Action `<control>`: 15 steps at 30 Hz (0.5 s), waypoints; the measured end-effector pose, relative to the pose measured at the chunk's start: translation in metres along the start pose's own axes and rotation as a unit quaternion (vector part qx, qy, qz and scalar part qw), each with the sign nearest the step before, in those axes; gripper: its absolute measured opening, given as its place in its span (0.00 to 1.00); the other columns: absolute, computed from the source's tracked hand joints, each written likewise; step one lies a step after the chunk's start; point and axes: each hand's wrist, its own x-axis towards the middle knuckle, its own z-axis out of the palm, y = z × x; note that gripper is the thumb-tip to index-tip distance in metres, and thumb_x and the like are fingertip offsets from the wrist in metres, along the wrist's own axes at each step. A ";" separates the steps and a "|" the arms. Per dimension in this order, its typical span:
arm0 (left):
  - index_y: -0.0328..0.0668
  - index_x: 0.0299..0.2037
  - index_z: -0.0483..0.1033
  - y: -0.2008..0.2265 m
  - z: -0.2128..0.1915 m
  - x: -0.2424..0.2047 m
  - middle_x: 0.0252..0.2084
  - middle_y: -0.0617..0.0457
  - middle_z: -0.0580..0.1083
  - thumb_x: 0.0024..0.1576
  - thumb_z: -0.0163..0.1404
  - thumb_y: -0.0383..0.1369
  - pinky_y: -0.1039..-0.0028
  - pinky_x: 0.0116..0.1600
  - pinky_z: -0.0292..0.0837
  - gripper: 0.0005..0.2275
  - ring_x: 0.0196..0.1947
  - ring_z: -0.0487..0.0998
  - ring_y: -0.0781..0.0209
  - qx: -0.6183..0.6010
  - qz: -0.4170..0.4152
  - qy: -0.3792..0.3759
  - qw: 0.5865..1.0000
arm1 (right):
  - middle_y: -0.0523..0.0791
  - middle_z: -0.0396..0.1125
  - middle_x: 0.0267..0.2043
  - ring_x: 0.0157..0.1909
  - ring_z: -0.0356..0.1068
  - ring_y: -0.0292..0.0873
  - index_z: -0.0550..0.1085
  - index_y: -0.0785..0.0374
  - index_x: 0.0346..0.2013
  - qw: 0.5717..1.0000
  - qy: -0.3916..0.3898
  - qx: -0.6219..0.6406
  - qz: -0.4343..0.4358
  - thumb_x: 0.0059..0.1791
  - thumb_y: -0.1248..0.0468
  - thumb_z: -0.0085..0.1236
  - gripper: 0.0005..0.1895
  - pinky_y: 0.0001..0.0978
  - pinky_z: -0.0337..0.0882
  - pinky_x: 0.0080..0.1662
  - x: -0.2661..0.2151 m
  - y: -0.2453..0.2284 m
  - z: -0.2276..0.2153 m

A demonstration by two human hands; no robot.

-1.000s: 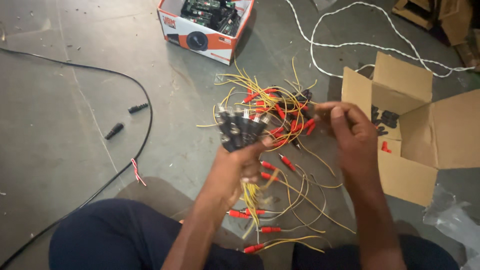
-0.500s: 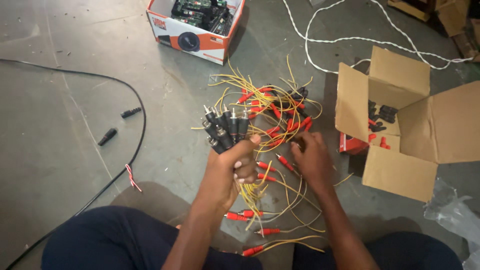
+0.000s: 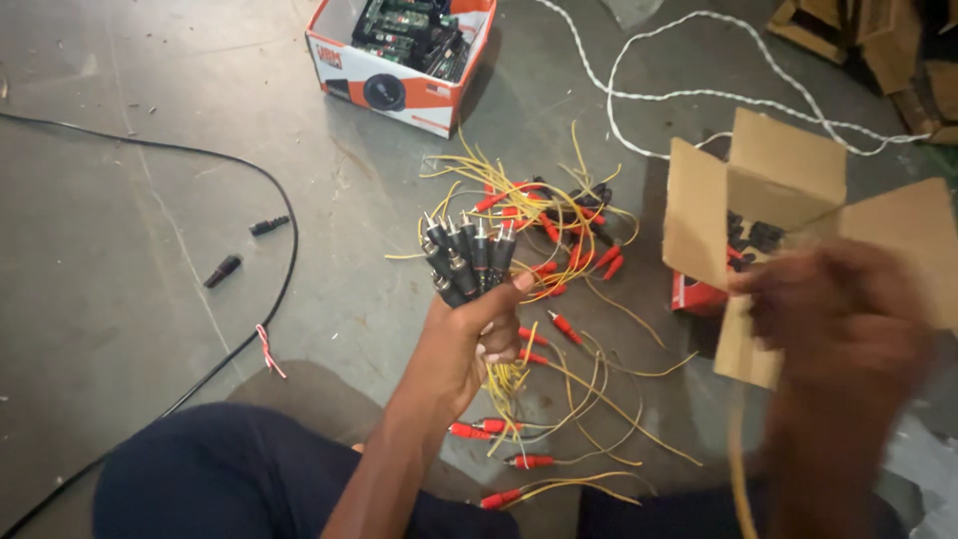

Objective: The person sits on the floor and assembles audio cables by attaching red and black RCA connectors to the ends of yellow wires. They repeatedly pick up wires and connectors, insert the metal pins into the plastic housings, and place the finished cables into a pile.

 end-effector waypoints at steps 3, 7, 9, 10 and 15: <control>0.39 0.39 0.77 -0.003 0.004 -0.003 0.17 0.65 0.55 0.55 0.59 0.33 0.76 0.21 0.47 0.08 0.14 0.52 0.74 0.000 -0.004 -0.020 1.000 | 0.48 0.74 0.38 0.39 0.75 0.38 0.71 0.66 0.46 0.988 -0.097 0.026 0.118 0.55 0.65 0.56 0.08 0.27 0.73 0.41 -0.010 -0.002 0.040; 0.40 0.40 0.76 -0.006 -0.001 -0.004 0.18 0.63 0.60 0.55 0.59 0.38 0.77 0.22 0.49 0.11 0.14 0.55 0.74 -0.014 -0.009 -0.043 0.999 | 0.44 0.75 0.40 0.43 0.74 0.34 0.73 0.67 0.47 0.983 -0.156 0.047 0.084 0.52 0.66 0.60 0.11 0.26 0.73 0.45 -0.025 0.007 0.085; 0.40 0.39 0.74 -0.010 -0.004 -0.004 0.19 0.62 0.61 0.57 0.60 0.38 0.76 0.22 0.50 0.11 0.16 0.58 0.73 -0.024 0.004 -0.064 0.998 | 0.42 0.74 0.40 0.41 0.72 0.33 0.74 0.67 0.47 0.975 -0.146 0.106 0.132 0.53 0.64 0.59 0.11 0.27 0.72 0.42 -0.028 0.011 0.097; 0.40 0.39 0.72 -0.011 -0.004 -0.002 0.20 0.62 0.62 0.57 0.60 0.38 0.76 0.23 0.51 0.12 0.17 0.59 0.72 -0.030 0.013 -0.077 0.996 | 0.42 0.74 0.40 0.40 0.71 0.33 0.75 0.67 0.47 0.969 -0.140 0.134 0.152 0.53 0.64 0.59 0.12 0.27 0.72 0.40 -0.026 0.012 0.100; 0.38 0.41 0.74 -0.011 -0.006 0.001 0.25 0.61 0.68 0.55 0.62 0.36 0.77 0.25 0.58 0.13 0.21 0.65 0.72 0.034 0.027 -0.081 0.996 | 0.42 0.72 0.38 0.38 0.68 0.32 0.77 0.67 0.47 0.940 -0.134 0.211 0.232 0.54 0.61 0.57 0.12 0.26 0.68 0.42 -0.028 0.015 0.106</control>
